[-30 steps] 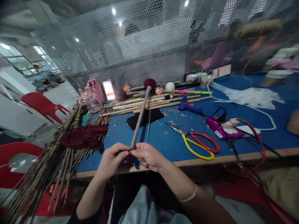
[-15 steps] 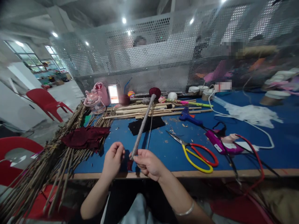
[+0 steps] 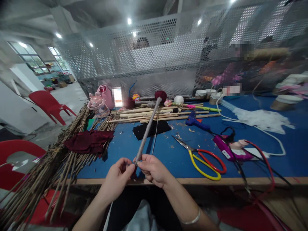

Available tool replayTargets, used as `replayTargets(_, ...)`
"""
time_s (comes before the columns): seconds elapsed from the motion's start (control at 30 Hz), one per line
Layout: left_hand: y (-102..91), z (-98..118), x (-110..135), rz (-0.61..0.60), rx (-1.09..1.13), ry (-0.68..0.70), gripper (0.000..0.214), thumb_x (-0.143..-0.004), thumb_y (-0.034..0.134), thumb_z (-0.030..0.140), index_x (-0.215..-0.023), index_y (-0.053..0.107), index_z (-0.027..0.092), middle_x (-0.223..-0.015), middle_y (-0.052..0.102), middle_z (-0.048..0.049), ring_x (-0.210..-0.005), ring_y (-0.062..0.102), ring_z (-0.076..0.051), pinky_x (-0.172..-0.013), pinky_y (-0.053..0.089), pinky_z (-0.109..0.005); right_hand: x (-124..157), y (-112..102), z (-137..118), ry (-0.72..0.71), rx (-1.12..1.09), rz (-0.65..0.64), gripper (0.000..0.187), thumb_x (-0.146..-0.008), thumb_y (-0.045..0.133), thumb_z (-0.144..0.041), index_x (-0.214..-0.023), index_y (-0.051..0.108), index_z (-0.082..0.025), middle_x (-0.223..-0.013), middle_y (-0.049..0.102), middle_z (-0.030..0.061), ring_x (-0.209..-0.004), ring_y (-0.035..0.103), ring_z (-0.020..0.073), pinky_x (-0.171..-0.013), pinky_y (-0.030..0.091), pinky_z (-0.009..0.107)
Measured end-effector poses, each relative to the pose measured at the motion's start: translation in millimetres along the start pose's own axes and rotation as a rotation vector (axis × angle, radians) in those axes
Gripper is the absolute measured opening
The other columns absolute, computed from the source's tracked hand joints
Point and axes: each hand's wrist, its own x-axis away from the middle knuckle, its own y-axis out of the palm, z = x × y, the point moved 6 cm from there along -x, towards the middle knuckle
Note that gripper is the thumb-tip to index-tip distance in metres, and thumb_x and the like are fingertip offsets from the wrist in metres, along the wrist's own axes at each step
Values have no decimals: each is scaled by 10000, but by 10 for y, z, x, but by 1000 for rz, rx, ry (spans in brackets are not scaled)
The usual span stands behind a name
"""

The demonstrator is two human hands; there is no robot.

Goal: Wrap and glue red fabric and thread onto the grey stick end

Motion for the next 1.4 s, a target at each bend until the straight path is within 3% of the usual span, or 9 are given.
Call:
replayTargets(0.13,-42,93,85,102,-249,82,345,-722,564,501,-621,483,182,-518,478,34,-481,411,-97,-478,280,-204,-15,26,-7,-1,62,37,317,-675,680,-328,-885,546,-132,-439,326,-118,-348,113,7,-293,72,144)
replayTargets(0.3,-37,182,143,84,-391,153,325,-791,491,444,-599,529,185,-558,543,-15,-505,454,-122,-503,280,-230,-43,65,-2,16,76,32,291,-674,683,-337,-831,542,-136,-424,285,-127,-348,92,7,-297,51,150)
replayTargets(0.53,369,-112,93,-240,340,-191,470,-807,303,597,-648,455,182,-445,437,40,-311,349,-78,-329,258,-197,-1,10,-13,-23,-62,-42,322,-678,696,-342,-856,529,-132,-430,254,-131,-371,94,8,-327,48,148)
replayTargets(0.6,425,-147,100,-290,398,-251,501,-809,259,615,-694,470,176,-457,460,33,-312,363,-83,-319,256,-196,0,-1,-19,-43,-53,-23,316,-671,698,-354,-807,513,-137,-426,265,-130,-362,103,5,-324,50,153)
replayTargets(0.77,96,48,88,-40,-125,62,392,-812,425,522,-652,481,169,-548,485,18,-491,434,-89,-467,306,-206,-39,41,0,-43,94,77,318,-662,692,-376,-745,484,-150,-435,318,-122,-334,133,2,-301,68,164)
replayTargets(0.87,30,96,95,4,-217,144,380,-833,421,479,-621,470,168,-528,457,25,-500,410,-87,-486,300,-210,-55,88,3,-43,121,76,303,-688,669,-383,-762,492,-148,-442,304,-122,-339,127,4,-304,59,165)
replayTargets(1.03,227,-142,61,-93,332,-155,431,-836,311,564,-696,445,178,-465,397,60,-338,318,-60,-328,238,-180,-32,106,1,-13,58,-36,294,-717,653,-354,-863,532,-129,-500,363,-98,-380,121,7,-323,42,160)
replayTargets(1.2,423,-179,76,-162,763,-306,401,-791,422,574,-706,405,183,-466,313,94,-337,225,-22,-307,153,-129,13,77,14,33,30,-76,244,-761,598,-352,-853,536,-135,-426,311,-115,-352,93,12,-330,47,169)
replayTargets(1.4,448,-261,84,-110,816,-358,418,-740,508,573,-707,425,165,-463,311,99,-342,229,-10,-308,147,-120,96,81,-9,-15,204,178,261,-744,590,-396,-719,484,-159,-412,330,-112,-341,169,14,-339,77,171)
